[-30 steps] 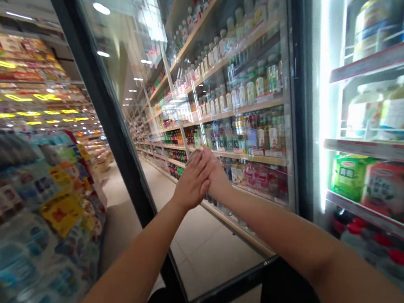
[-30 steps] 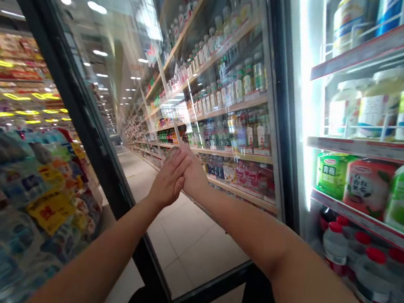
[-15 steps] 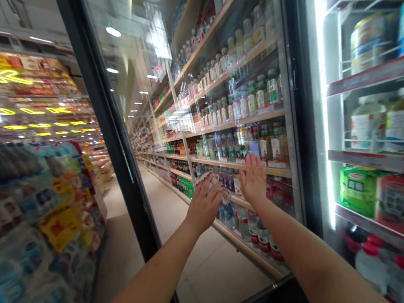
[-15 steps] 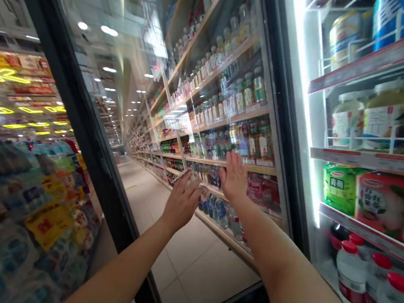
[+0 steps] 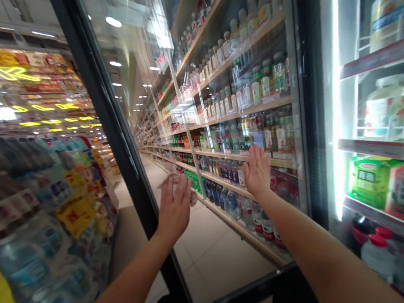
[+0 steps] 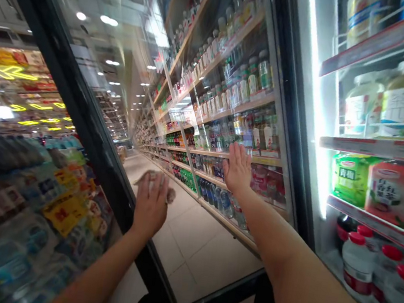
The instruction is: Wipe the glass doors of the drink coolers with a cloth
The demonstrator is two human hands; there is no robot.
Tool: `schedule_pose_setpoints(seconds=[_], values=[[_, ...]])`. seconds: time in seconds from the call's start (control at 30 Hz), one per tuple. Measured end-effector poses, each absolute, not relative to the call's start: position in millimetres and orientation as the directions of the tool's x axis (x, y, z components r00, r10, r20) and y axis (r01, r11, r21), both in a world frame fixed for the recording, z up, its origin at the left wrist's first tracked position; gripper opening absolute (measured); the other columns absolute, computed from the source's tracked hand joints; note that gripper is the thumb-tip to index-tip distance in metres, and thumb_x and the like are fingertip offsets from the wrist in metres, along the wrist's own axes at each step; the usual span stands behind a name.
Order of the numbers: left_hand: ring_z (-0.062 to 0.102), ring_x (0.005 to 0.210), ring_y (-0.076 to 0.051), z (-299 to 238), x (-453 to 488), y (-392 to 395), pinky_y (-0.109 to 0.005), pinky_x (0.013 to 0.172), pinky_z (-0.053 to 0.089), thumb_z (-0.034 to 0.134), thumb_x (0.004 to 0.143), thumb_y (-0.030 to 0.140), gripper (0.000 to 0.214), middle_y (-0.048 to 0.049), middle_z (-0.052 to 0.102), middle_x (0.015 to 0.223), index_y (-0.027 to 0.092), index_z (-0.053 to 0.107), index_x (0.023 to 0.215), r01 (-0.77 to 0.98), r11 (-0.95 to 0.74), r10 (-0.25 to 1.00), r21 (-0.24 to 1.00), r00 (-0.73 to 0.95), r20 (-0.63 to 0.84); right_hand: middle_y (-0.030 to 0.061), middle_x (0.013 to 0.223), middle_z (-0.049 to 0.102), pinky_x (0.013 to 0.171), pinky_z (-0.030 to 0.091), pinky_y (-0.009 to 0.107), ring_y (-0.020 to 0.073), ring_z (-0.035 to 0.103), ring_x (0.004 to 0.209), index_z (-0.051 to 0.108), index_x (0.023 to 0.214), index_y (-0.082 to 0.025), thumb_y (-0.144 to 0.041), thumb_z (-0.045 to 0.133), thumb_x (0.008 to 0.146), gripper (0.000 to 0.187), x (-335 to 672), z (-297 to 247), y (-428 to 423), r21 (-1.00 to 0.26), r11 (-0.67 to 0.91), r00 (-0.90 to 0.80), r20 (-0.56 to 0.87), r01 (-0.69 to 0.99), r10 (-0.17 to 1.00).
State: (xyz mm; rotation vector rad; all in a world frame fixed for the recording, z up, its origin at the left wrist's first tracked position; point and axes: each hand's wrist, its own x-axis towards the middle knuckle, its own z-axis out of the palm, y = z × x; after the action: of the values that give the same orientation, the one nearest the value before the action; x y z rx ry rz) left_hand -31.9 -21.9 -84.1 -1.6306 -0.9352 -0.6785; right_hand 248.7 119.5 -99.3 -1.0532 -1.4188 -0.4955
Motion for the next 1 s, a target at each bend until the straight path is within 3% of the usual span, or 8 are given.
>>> schedule_pose_setpoints(seconds=[0.17,0.27,0.4,0.5,0.67,0.73,0.9,1.0], values=[[0.007,0.158,-0.037,-154,-41,-35,-0.062,0.126,0.028,0.049,0.096,0.003,0.068,-0.0173,0.046,0.158,0.009,0.033,0.162,0.793,-0.149,0.375,-0.591,0.599,0.708,0.0145,0.169,0.030,0.128,0.022,0.058,0.0279,0.023,0.159,0.031,0.163,-0.013,-0.039,0.027,0.106,0.062,250,-103,123,-0.270,0.484,0.129,0.943,0.833,0.306],[0.008,0.158,-0.035,-117,-36,-26,-0.060,0.126,0.029,0.048,0.097,0.003,0.071,-0.0182,0.046,0.157,0.010,0.026,0.164,0.811,-0.112,0.295,-0.575,0.579,0.760,0.0145,0.169,0.030,0.128,0.020,0.057,0.0272,0.022,0.159,0.030,0.163,-0.013,-0.039,0.027,0.106,0.062,250,-104,127,-0.270,0.474,0.132,0.944,0.838,0.304],[0.008,0.158,-0.038,-49,-19,-11,-0.064,0.126,0.026,0.050,0.095,0.010,0.071,-0.0207,0.036,0.163,0.009,0.030,0.163,0.916,-0.096,0.212,-0.390,0.402,0.891,0.0142,0.169,0.029,0.128,0.018,0.057,0.0266,0.020,0.159,0.027,0.164,-0.015,-0.040,0.025,0.106,0.063,252,-105,129,-0.272,0.464,0.124,0.938,0.843,0.324],[0.007,0.158,-0.039,-50,-2,-5,-0.065,0.126,0.024,0.050,0.097,0.013,0.064,-0.0201,0.033,0.164,0.008,0.038,0.159,0.939,-0.104,0.231,-0.328,0.343,0.910,0.0133,0.170,0.028,0.129,0.017,0.056,0.0260,0.019,0.160,0.026,0.164,-0.015,-0.040,0.024,0.105,0.064,254,-105,128,-0.271,0.453,0.118,0.934,0.849,0.338],[0.024,0.156,-0.037,-84,16,-2,-0.057,0.122,0.038,0.047,0.100,0.011,0.053,-0.0129,0.040,0.162,0.012,0.049,0.153,0.650,-0.310,0.330,-0.694,0.758,0.563,0.0142,0.170,0.027,0.129,0.017,0.056,0.0263,0.018,0.160,0.025,0.164,-0.014,-0.040,0.023,0.105,0.065,255,-105,127,-0.264,0.441,0.112,0.933,0.858,0.341],[0.030,0.154,-0.035,-70,17,1,-0.056,0.122,0.037,0.048,0.102,0.014,0.050,-0.0110,0.040,0.162,0.014,0.051,0.152,0.572,-0.334,0.340,-0.749,0.814,0.470,0.0139,0.170,0.027,0.129,0.017,0.056,0.0260,0.017,0.160,0.024,0.164,-0.014,-0.039,0.023,0.105,0.065,254,-105,127,-0.263,0.442,0.115,0.936,0.857,0.334],[0.024,0.156,-0.038,-24,18,6,-0.060,0.126,0.026,0.055,0.098,0.017,0.055,-0.0111,0.038,0.164,0.014,0.049,0.153,0.820,-0.154,0.296,-0.550,0.570,0.767,0.0145,0.170,0.027,0.129,0.017,0.056,0.0266,0.018,0.160,0.028,0.163,-0.012,-0.038,0.024,0.104,0.065,253,-104,124,-0.267,0.426,0.108,0.926,0.864,0.361],[0.021,0.156,-0.038,-34,17,4,-0.062,0.125,0.026,0.057,0.097,0.017,0.056,-0.0115,0.036,0.165,0.016,0.050,0.152,0.811,-0.173,0.321,-0.558,0.582,0.747,0.0141,0.170,0.025,0.129,0.017,0.056,0.0264,0.017,0.160,0.030,0.162,-0.011,-0.037,0.024,0.104,0.064,255,-104,122,-0.267,0.411,0.100,0.917,0.871,0.385]])
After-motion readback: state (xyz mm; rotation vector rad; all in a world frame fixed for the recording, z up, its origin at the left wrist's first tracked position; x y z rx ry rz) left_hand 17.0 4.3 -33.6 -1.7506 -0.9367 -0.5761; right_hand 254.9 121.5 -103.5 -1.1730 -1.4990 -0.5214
